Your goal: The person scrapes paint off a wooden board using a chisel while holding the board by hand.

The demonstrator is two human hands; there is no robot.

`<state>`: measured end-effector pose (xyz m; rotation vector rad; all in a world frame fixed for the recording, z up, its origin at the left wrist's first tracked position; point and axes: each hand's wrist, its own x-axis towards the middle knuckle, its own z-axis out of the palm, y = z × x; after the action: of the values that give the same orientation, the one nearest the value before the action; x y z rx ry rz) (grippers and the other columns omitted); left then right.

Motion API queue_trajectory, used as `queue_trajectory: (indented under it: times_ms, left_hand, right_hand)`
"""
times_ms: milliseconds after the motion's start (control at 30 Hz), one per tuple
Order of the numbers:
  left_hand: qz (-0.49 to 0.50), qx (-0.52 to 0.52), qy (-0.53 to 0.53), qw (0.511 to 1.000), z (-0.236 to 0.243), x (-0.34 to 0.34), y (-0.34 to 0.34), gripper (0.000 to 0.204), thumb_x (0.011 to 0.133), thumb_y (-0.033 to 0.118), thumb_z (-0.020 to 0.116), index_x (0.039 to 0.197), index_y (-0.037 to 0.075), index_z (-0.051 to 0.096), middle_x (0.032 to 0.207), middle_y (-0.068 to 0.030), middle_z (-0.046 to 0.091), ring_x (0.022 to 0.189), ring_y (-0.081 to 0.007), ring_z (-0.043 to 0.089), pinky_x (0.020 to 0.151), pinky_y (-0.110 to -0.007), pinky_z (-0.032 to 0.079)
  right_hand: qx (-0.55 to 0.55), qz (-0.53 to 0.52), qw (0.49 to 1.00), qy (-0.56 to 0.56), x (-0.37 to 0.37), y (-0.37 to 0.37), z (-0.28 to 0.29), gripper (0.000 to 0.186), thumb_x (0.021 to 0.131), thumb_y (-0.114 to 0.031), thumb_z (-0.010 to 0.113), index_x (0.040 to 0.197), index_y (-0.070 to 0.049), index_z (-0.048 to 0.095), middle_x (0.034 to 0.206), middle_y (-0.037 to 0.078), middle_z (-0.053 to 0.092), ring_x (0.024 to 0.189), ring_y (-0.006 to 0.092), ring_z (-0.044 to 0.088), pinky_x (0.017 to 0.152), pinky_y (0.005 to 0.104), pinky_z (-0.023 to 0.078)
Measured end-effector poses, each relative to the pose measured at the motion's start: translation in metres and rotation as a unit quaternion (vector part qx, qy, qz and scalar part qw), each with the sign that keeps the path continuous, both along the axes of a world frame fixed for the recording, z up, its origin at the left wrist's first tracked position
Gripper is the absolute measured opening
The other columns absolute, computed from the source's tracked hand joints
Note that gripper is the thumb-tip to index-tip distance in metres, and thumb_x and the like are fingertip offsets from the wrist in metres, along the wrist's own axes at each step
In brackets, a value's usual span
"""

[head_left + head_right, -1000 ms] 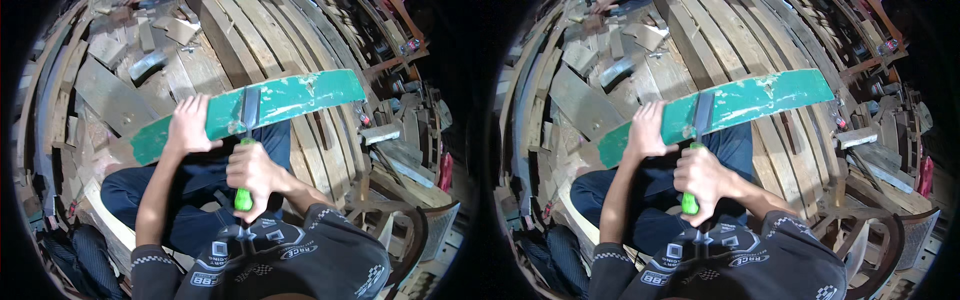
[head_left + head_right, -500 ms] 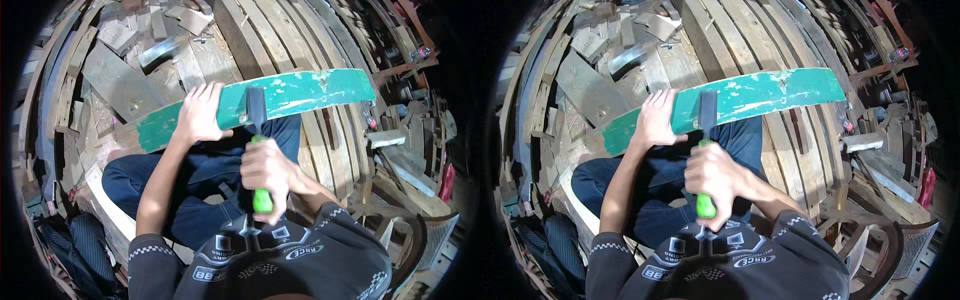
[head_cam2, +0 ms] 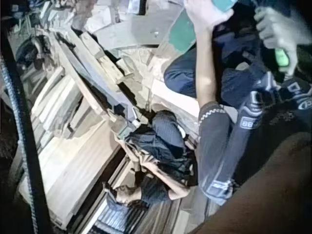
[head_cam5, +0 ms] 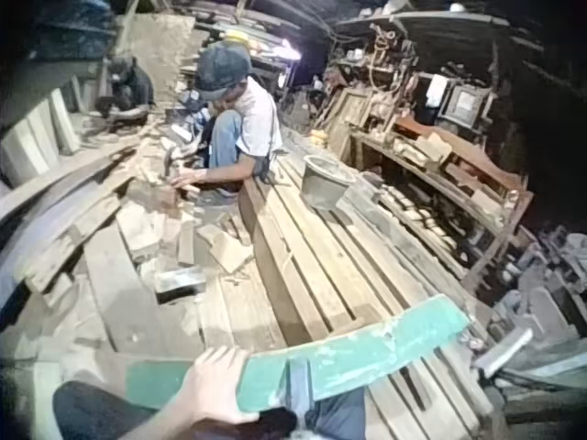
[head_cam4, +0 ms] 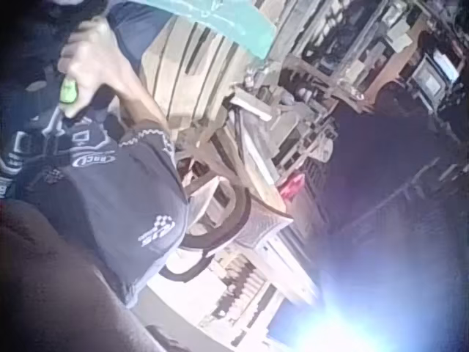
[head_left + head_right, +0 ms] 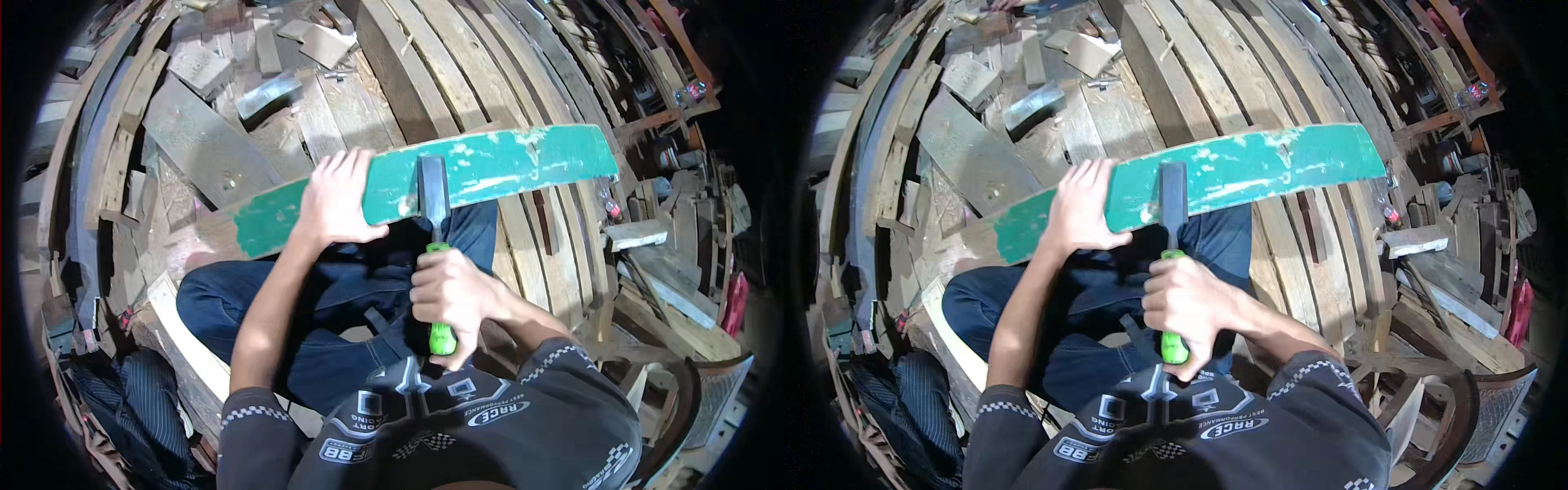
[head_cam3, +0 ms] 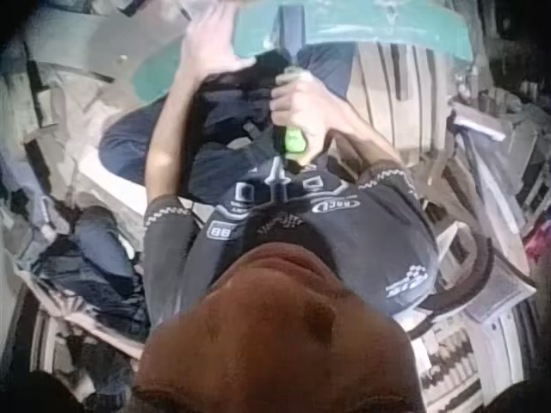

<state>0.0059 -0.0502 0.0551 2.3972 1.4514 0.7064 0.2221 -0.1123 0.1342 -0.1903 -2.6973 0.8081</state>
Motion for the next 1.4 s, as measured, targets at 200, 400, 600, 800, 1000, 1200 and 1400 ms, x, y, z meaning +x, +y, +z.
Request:
queue_trajectory:
  times_ms: [200,400,600,800,1000,1200,1400]
  left_hand:
    - [-0.006,0.047,-0.019,0.999,-0.014,0.001,0.000,0.097,0.046,0.043,0.086,0.124,-0.002,0.051,0.113,-0.0182,0.060,0.108,-0.0354,0.059,0.099,-0.044,0.046]
    - [0.000,0.017,0.009,1.000,0.001,0.005,0.000,0.096,0.049,0.046,0.084,0.125,-0.001,0.051,0.113,-0.0180,0.060,0.108,-0.0350,0.060,0.098,-0.043,0.047]
    - [0.007,0.033,-0.006,0.999,-0.005,0.000,-0.001,0.095,0.049,0.046,0.083,0.126,0.000,0.051,0.116,-0.0169,0.060,0.110,-0.0342,0.059,0.099,-0.044,0.046]
    - [-0.012,0.035,-0.011,0.999,-0.010,-0.002,0.004,0.098,0.047,0.046,0.083,0.126,-0.001,0.051,0.116,-0.0170,0.060,0.110,-0.0344,0.059,0.099,-0.044,0.046]
    - [-0.004,0.016,-0.004,1.000,-0.005,-0.002,-0.001,0.097,0.045,0.047,0.084,0.122,-0.001,0.051,0.108,-0.0182,0.060,0.106,-0.0361,0.060,0.096,-0.045,0.047]
    - [-0.015,0.029,-0.010,0.999,-0.010,0.000,0.005,0.096,0.047,0.046,0.084,0.123,-0.003,0.052,0.109,-0.0210,0.061,0.106,-0.0380,0.060,0.096,-0.044,0.048]
    - [-0.016,0.043,-0.033,0.998,-0.012,-0.001,0.005,0.094,0.046,0.037,0.087,0.124,-0.001,0.051,0.109,-0.0207,0.061,0.102,-0.0412,0.061,0.091,-0.048,0.049]
  right_hand:
    - [-0.026,0.000,0.998,0.061,-0.012,-0.017,-0.015,0.050,0.048,-0.050,0.074,0.053,-0.012,0.042,0.056,0.002,0.043,0.051,0.0237,0.047,0.050,0.0366,0.035]
    - [0.022,-0.043,0.997,0.061,-0.006,0.012,-0.012,0.050,0.045,-0.047,0.074,0.053,-0.010,0.041,0.056,0.004,0.043,0.052,0.0268,0.048,0.051,0.0378,0.036]
    - [-0.013,-0.007,0.999,0.037,0.000,-0.006,0.002,0.047,0.042,-0.048,0.074,0.054,-0.010,0.049,0.057,0.004,0.047,0.055,0.0268,0.051,0.057,0.0385,0.041]
    - [0.003,0.008,0.998,0.055,-0.018,-0.037,-0.026,0.048,0.049,-0.049,0.073,0.054,-0.011,0.044,0.057,0.003,0.043,0.053,0.0244,0.049,0.052,0.0367,0.037]
    - [0.022,-0.090,0.992,0.089,-0.011,-0.005,-0.017,0.050,0.050,-0.050,0.072,0.053,-0.012,0.041,0.056,0.005,0.043,0.051,0.0272,0.047,0.051,0.0378,0.036]
    - [0.028,-0.082,0.990,0.109,0.002,-0.004,-0.017,0.051,0.047,-0.051,0.074,0.053,-0.011,0.043,0.058,0.003,0.044,0.053,0.0253,0.048,0.054,0.0379,0.038]
    - [0.000,-0.005,0.995,0.095,-0.006,-0.022,-0.037,0.051,0.046,-0.051,0.074,0.053,-0.011,0.043,0.057,0.005,0.046,0.054,0.0263,0.050,0.054,0.0381,0.038]
